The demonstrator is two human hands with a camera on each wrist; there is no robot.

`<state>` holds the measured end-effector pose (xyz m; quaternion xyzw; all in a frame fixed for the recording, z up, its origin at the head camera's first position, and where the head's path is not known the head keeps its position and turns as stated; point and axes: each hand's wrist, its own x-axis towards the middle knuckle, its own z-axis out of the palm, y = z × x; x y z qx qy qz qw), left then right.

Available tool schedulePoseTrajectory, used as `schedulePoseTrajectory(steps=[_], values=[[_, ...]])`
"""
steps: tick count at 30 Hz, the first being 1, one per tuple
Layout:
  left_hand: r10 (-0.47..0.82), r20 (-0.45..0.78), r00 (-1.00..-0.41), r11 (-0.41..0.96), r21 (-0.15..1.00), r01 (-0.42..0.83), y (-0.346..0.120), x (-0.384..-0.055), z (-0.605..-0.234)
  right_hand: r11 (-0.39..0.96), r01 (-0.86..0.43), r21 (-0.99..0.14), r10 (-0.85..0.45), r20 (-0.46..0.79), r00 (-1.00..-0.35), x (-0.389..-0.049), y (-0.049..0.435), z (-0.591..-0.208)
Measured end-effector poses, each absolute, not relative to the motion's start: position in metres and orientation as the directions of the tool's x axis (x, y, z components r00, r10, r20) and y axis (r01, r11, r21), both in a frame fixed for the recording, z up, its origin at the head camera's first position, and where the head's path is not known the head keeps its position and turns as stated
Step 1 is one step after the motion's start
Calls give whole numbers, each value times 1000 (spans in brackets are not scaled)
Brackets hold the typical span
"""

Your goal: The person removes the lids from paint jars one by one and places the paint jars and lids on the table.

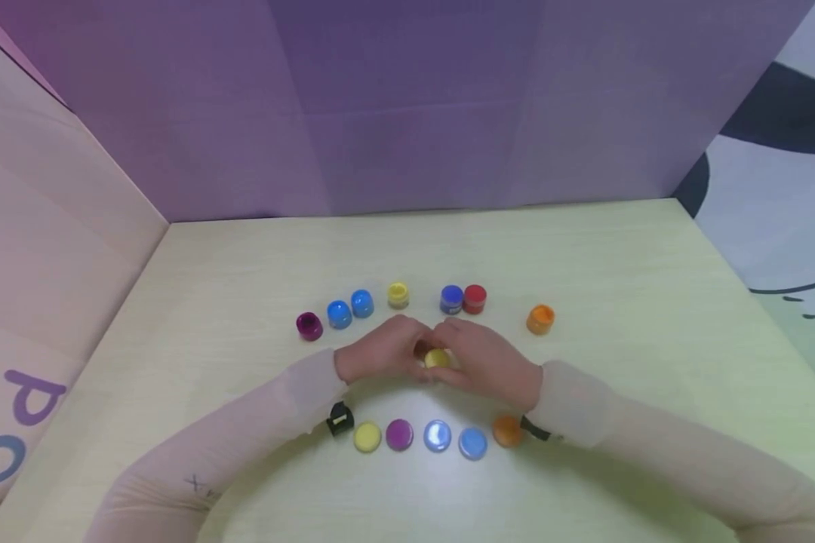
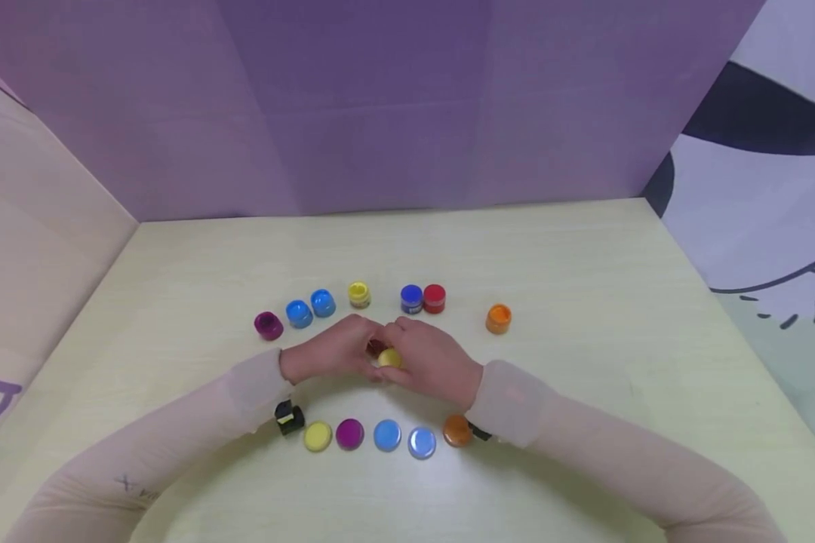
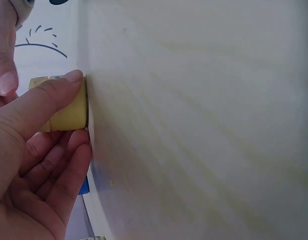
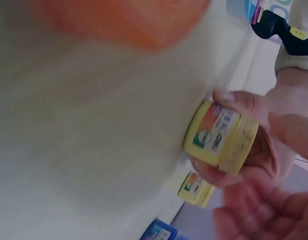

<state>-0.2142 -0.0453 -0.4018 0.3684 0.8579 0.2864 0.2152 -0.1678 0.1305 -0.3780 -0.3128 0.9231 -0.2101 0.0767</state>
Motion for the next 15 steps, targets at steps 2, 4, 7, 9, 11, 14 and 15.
schedulePoseTrajectory(steps=[2, 4, 7, 9, 11, 14, 15], values=[[761, -160, -629, 556, 661, 505, -45, -215, -401, 757, -484, -439, -556, -43, -830, -166, 129, -378], [764, -161, -625, 551, 667, 502, -44, -215, -401, 784, -428, -449, -512, -79, -855, -164, 128, -378], [766, -162, -622, 550, 666, 504, -44, -216, -402, 802, -368, -469, -470, -116, -875, -164, 126, -379], [768, -163, -619, 549, 664, 507, -44, -217, -402, 804, -351, -479, -460, -127, -879, -165, 125, -379], [768, -165, -619, 551, 662, 508, -43, -218, -403, 798, -351, -490, -467, -133, -874, -167, 125, -380], [769, -161, -618, 550, 659, 513, -43, -219, -404, 777, -400, -486, -516, -128, -847, -170, 126, -379], [769, -160, -618, 549, 660, 512, -43, -219, -404, 769, -421, -481, -537, -127, -834, -171, 127, -378]])
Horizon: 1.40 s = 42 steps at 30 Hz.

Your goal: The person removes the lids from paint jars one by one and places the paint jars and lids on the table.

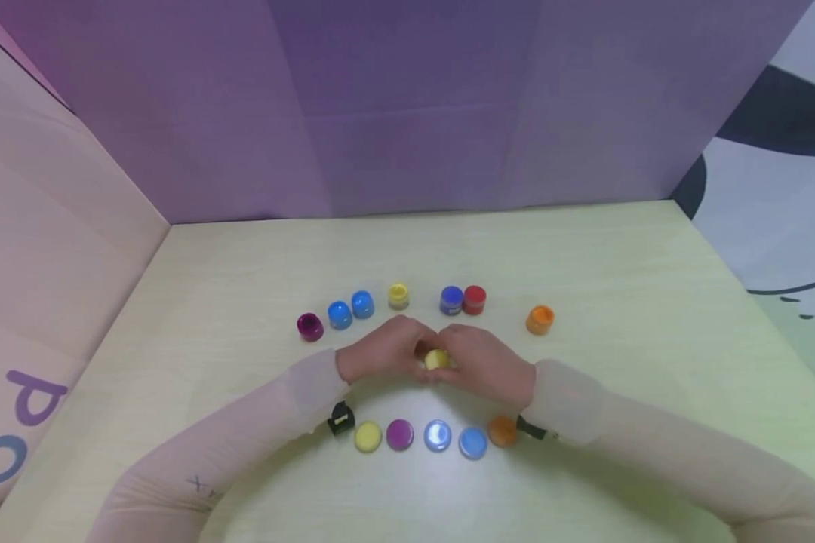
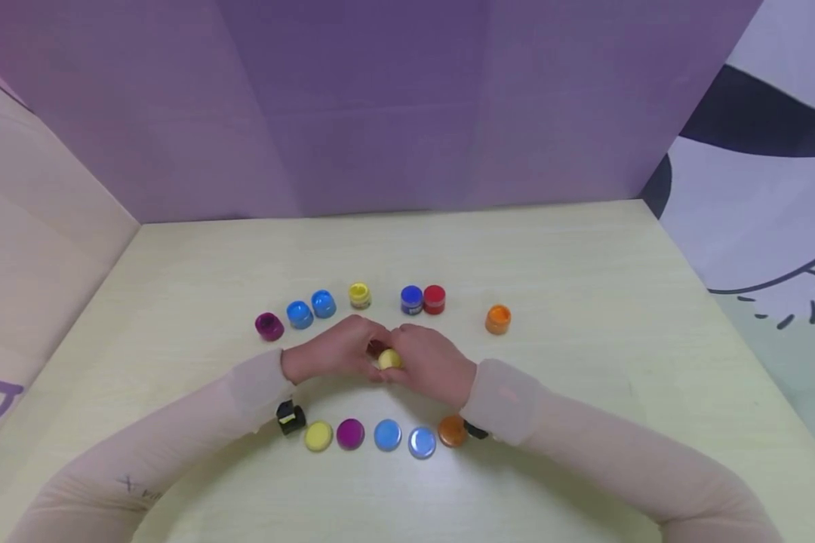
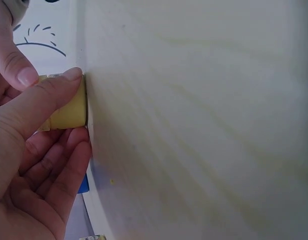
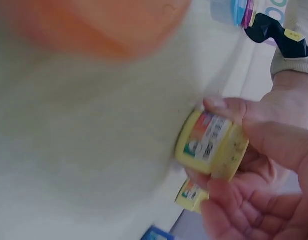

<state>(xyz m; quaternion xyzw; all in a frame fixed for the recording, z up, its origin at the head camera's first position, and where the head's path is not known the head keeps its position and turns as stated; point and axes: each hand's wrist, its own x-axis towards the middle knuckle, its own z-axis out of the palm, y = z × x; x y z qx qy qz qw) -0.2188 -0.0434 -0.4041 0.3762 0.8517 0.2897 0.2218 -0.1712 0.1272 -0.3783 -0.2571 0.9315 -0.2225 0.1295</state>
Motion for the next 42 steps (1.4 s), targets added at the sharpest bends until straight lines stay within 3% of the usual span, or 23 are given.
schedulePoseTrajectory(steps=[16, 23, 31, 37, 42], values=[[711, -196, -675, 613, 644, 458, -45, -214, -404, 596, -705, -384, -770, -25, -638, -177, 138, -375], [728, -178, -662, 596, 641, 484, -43, -214, -404, 620, -626, -473, -710, 2, -704, -174, 139, -373], [738, -169, -653, 589, 634, 502, -44, -214, -404, 708, -520, -477, -616, -58, -786, -171, 131, -375], [731, -176, -659, 596, 635, 491, -44, -213, -403, 725, -519, -453, -625, -117, -772, -172, 128, -374], [716, -197, -669, 616, 631, 473, -45, -213, -403, 685, -602, -410, -695, -121, -709, -174, 130, -372]])
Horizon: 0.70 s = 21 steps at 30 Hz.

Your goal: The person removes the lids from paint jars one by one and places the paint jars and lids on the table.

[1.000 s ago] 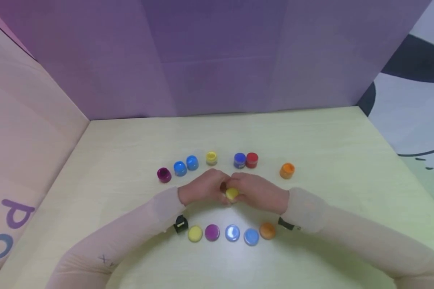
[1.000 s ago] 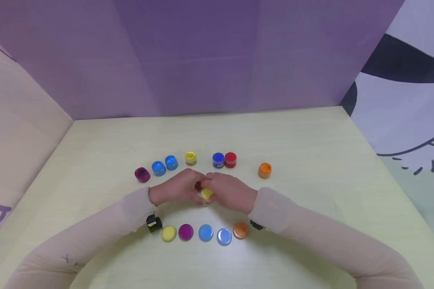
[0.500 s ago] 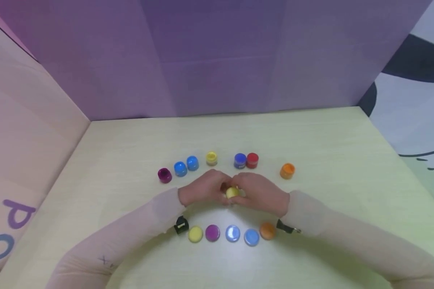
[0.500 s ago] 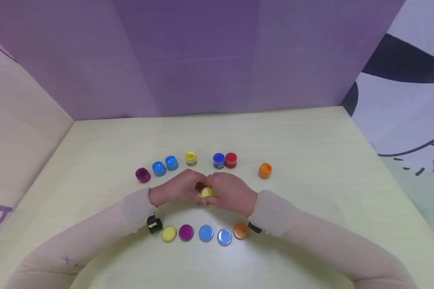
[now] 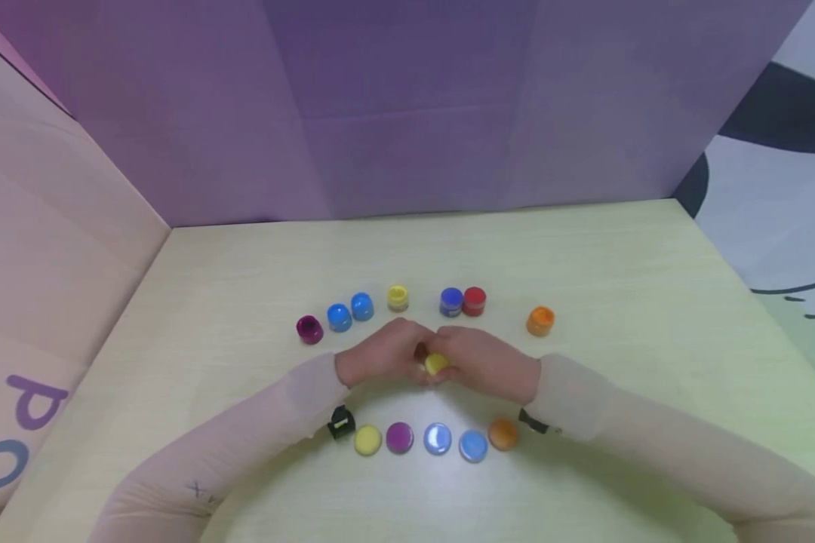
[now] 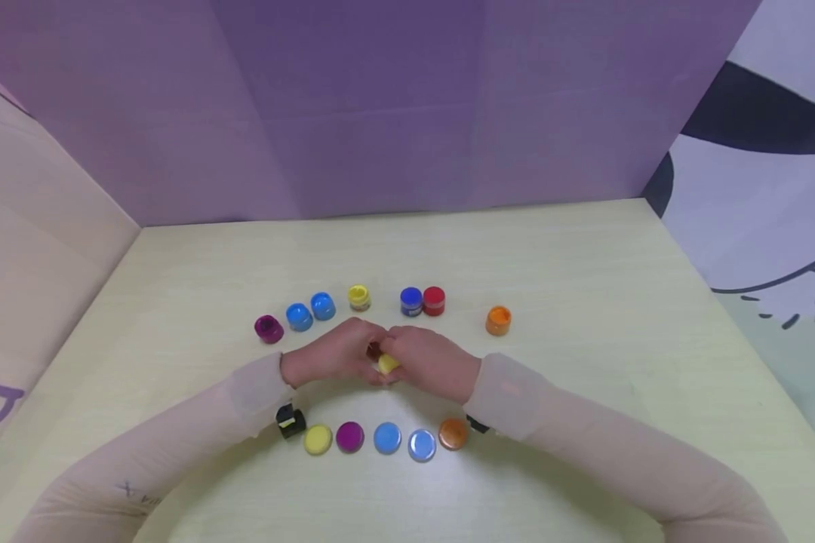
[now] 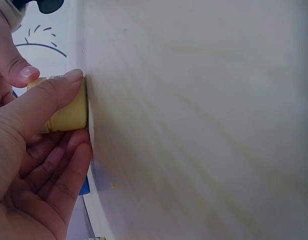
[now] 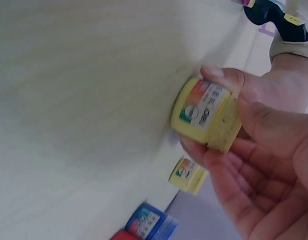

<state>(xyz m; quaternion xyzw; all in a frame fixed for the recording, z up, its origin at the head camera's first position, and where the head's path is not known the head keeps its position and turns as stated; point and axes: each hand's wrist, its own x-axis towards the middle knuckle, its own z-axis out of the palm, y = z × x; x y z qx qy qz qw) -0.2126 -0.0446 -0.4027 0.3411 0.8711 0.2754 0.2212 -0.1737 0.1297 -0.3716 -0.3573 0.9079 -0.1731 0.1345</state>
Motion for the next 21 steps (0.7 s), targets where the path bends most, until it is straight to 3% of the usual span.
schedulePoseTrajectory(steps=[5, 9, 14, 21], values=[[717, -192, -670, 605, 649, 462, -46, -212, -402, 631, -705, -324, -764, -104, -637, -174, 131, -370], [724, -189, -664, 587, 675, 448, -46, -213, -402, 573, -738, -357, -799, -41, -600, -175, 135, -373], [719, -193, -668, 608, 640, 470, -45, -212, -402, 593, -657, -465, -744, -4, -668, -173, 136, -377], [735, -178, -654, 591, 640, 491, -44, -211, -400, 719, -535, -444, -617, -53, -785, -171, 133, -379]])
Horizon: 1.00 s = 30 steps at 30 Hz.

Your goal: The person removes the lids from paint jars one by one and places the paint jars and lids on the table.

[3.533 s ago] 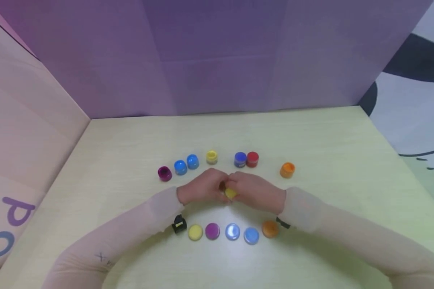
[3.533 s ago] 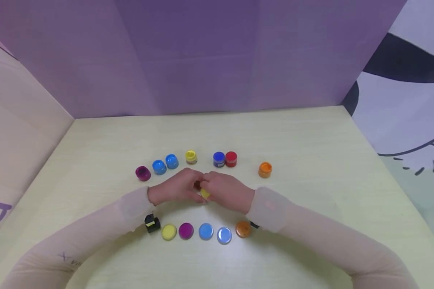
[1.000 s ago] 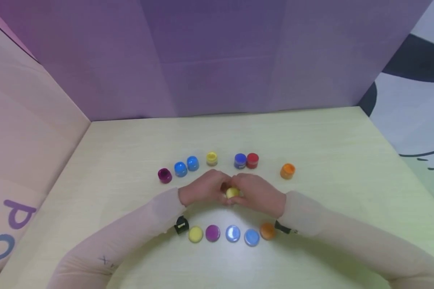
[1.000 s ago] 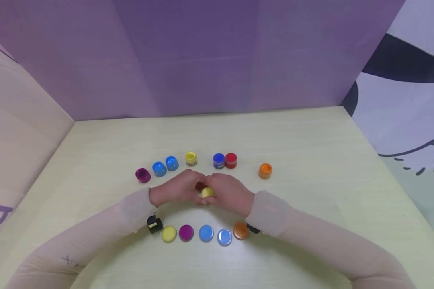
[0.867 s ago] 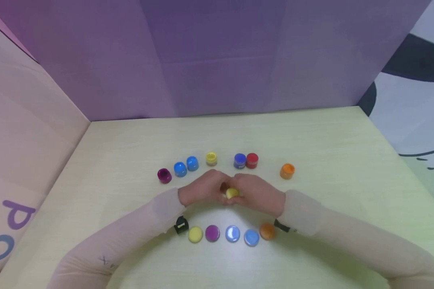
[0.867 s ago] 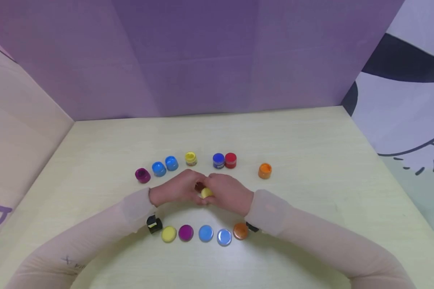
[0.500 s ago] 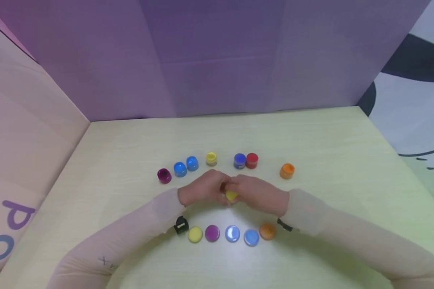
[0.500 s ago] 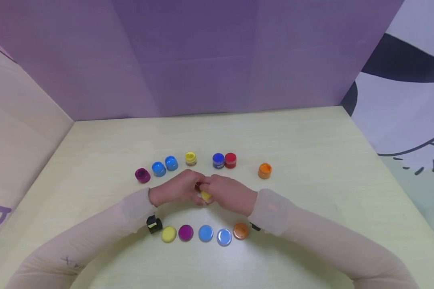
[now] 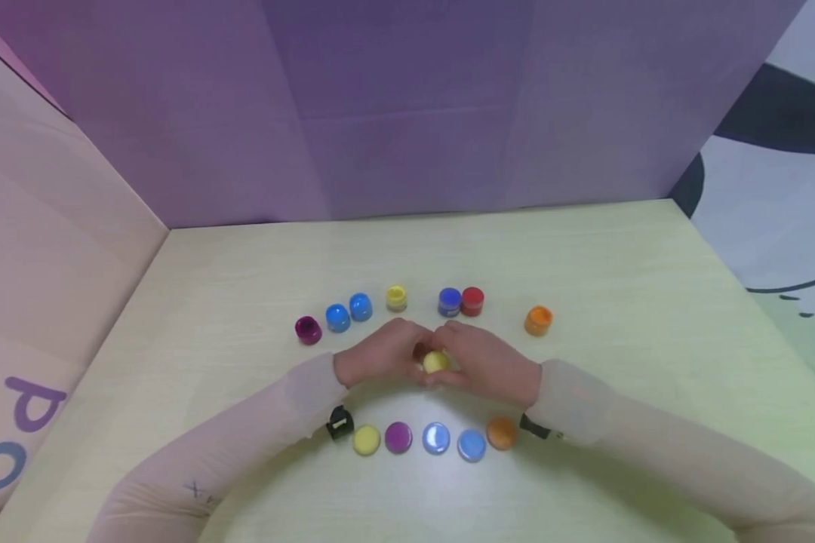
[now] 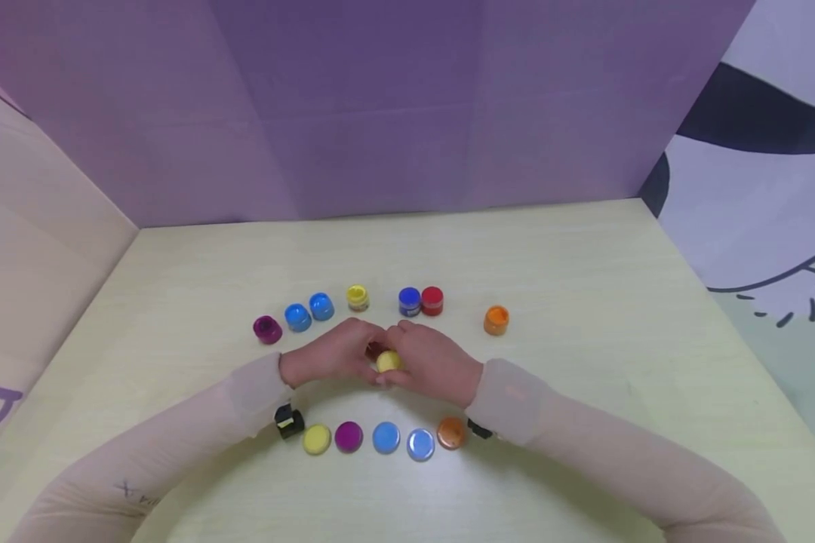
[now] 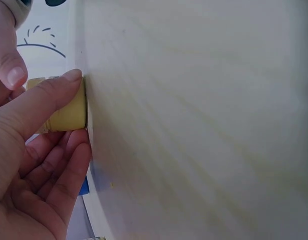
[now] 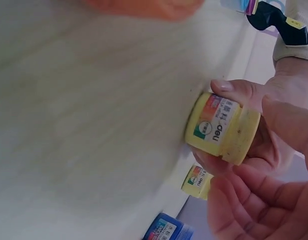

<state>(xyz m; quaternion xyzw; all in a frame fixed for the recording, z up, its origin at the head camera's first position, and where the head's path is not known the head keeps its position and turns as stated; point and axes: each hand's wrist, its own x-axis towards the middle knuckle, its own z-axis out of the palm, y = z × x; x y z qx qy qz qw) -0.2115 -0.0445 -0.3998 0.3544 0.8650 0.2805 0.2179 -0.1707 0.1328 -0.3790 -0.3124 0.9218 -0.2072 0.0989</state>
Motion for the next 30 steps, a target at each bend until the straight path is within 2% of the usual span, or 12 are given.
schedulePoseTrajectory(steps=[8, 12, 23, 26, 30], values=[[740, -178, -649, 581, 655, 483, -46, -212, -401, 737, -473, -483, -579, -91, -810, -170, 130, -382], [735, -178, -654, 589, 646, 486, -46, -212, -401, 739, -479, -473, -591, -113, -799, -170, 130, -378], [730, -185, -658, 596, 644, 479, -47, -213, -401, 622, -691, -370, -754, -43, -655, -173, 137, -375], [736, -177, -653, 588, 645, 488, -47, -213, -402, 633, -679, -371, -742, -40, -670, -172, 137, -375], [742, -167, -650, 587, 630, 508, -46, -213, -402, 695, -592, -407, -663, -47, -747, -170, 132, -378]])
